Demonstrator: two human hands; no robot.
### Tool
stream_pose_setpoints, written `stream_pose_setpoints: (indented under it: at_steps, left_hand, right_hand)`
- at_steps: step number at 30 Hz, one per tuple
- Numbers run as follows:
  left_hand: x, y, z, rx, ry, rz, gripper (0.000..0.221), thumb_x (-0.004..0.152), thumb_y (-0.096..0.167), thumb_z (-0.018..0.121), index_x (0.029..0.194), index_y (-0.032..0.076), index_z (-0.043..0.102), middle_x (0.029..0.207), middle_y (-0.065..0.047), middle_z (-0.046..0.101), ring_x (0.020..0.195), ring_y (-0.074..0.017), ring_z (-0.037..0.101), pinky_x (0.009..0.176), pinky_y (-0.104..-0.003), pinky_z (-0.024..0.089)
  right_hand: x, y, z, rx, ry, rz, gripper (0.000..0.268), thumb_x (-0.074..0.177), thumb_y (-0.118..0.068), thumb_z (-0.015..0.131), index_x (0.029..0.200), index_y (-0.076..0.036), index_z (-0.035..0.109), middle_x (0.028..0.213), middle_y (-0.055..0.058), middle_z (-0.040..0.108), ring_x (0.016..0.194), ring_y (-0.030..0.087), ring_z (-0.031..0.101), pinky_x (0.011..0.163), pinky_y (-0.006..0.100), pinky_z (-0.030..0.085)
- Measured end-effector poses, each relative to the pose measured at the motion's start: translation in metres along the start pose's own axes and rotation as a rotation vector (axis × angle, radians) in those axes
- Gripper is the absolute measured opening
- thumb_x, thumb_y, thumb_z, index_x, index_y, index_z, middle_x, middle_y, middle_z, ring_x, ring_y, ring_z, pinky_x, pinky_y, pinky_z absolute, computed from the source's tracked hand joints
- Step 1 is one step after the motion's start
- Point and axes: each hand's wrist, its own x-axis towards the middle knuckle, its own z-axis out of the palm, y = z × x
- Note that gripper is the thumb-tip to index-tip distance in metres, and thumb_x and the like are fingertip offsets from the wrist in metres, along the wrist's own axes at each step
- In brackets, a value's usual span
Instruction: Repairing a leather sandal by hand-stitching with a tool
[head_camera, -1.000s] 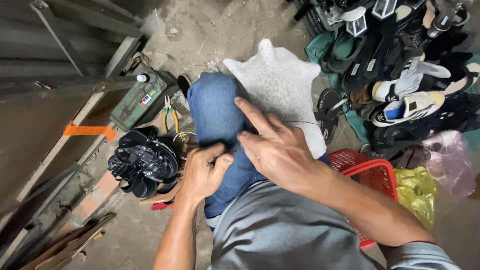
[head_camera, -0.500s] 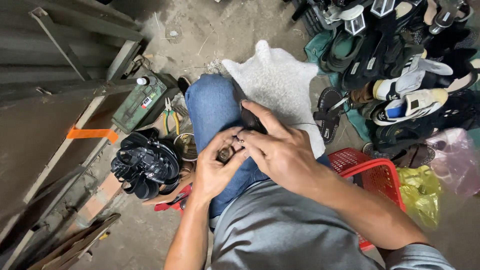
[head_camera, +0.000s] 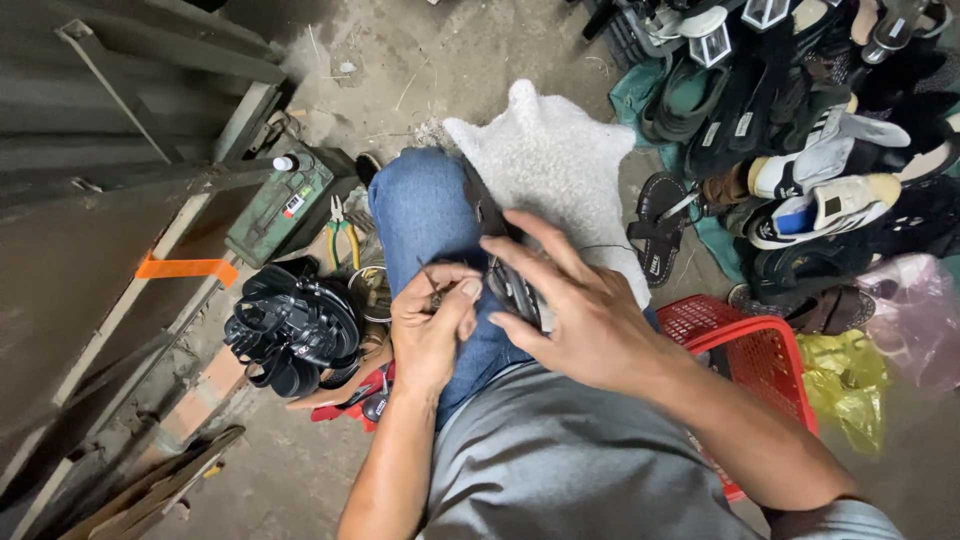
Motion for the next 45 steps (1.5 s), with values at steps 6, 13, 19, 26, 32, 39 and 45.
stream_pose_setpoints:
  at_steps: [6,13,19,26,32,39,45]
  left_hand:
    - [-0.007,-0.001,-0.015,-0.375,-0.426,-0.157,0.01,0.093,0.002,0.066,0.103,0.0,0.063,0.069,-0.01,0.058,0.05,-0.012,0.046,0.046,-0.024,0.037]
    - [-0.031,0.002,0.014,0.308,-0.043,0.091,0.028,0.096,0.014,0.069,0.069,0.008,0.063,0.051,-0.001,0.046,0.053,-0.0089,0.038,0.048,-0.027,0.031]
    - [-0.037,0.008,0.019,0.505,-0.086,0.366,0.033,0.092,0.003,0.071,0.066,0.012,0.054,0.049,-0.006,0.046,0.043,-0.0194,0.041,0.043,-0.03,0.037]
    - [-0.014,0.028,0.022,0.314,-0.062,0.312,0.026,0.093,0.007,0.075,0.073,0.008,0.058,0.082,-0.011,0.065,0.071,-0.0169,0.05,0.063,-0.031,0.037]
    - [-0.021,0.017,0.028,0.25,-0.036,0.242,0.02,0.091,0.008,0.079,0.075,0.007,0.067,0.064,-0.005,0.062,0.062,-0.0105,0.047,0.057,-0.025,0.037]
    - [-0.031,0.035,0.052,0.337,-0.317,0.371,0.01,0.092,0.007,0.076,0.101,0.01,0.079,0.073,-0.01,0.069,0.059,-0.0211,0.058,0.057,-0.033,0.05]
    - [-0.01,0.025,0.031,0.583,-0.143,0.537,0.018,0.095,0.002,0.068,0.11,0.005,0.076,0.089,-0.014,0.071,0.071,-0.03,0.068,0.062,-0.039,0.054]
  right_hand:
    - [-0.008,0.011,-0.001,-0.098,0.018,0.088,0.072,0.089,-0.039,0.068,0.153,-0.018,0.041,0.162,0.003,0.039,0.13,0.029,0.062,0.084,0.056,0.058]
    - [-0.012,0.046,0.034,-0.27,0.284,-0.103,0.065,0.081,-0.047,0.068,0.137,-0.015,0.061,0.122,0.01,0.065,0.082,0.035,0.075,0.067,0.047,0.061]
    - [-0.013,0.064,0.029,-0.193,0.34,-0.183,0.05,0.087,-0.048,0.063,0.123,-0.015,0.069,0.095,0.007,0.067,0.072,0.031,0.072,0.061,0.041,0.059]
    - [-0.013,0.06,0.019,-0.165,0.464,-0.438,0.027,0.092,-0.011,0.063,0.119,-0.017,0.06,0.148,0.02,0.051,0.139,0.044,0.047,0.108,0.053,0.046]
    - [-0.014,0.058,0.017,-0.177,0.443,-0.521,0.028,0.096,-0.005,0.061,0.117,-0.022,0.066,0.153,0.016,0.051,0.149,0.043,0.037,0.114,0.052,0.039]
    - [-0.017,0.081,0.019,-0.054,0.346,-0.559,0.018,0.097,-0.017,0.067,0.113,-0.012,0.073,0.153,0.023,0.052,0.147,0.051,0.039,0.115,0.06,0.036]
    - [-0.024,0.1,0.016,-0.355,0.62,-0.653,0.011,0.093,-0.025,0.078,0.088,-0.017,0.083,0.123,0.015,0.075,0.12,0.044,0.065,0.101,0.058,0.053]
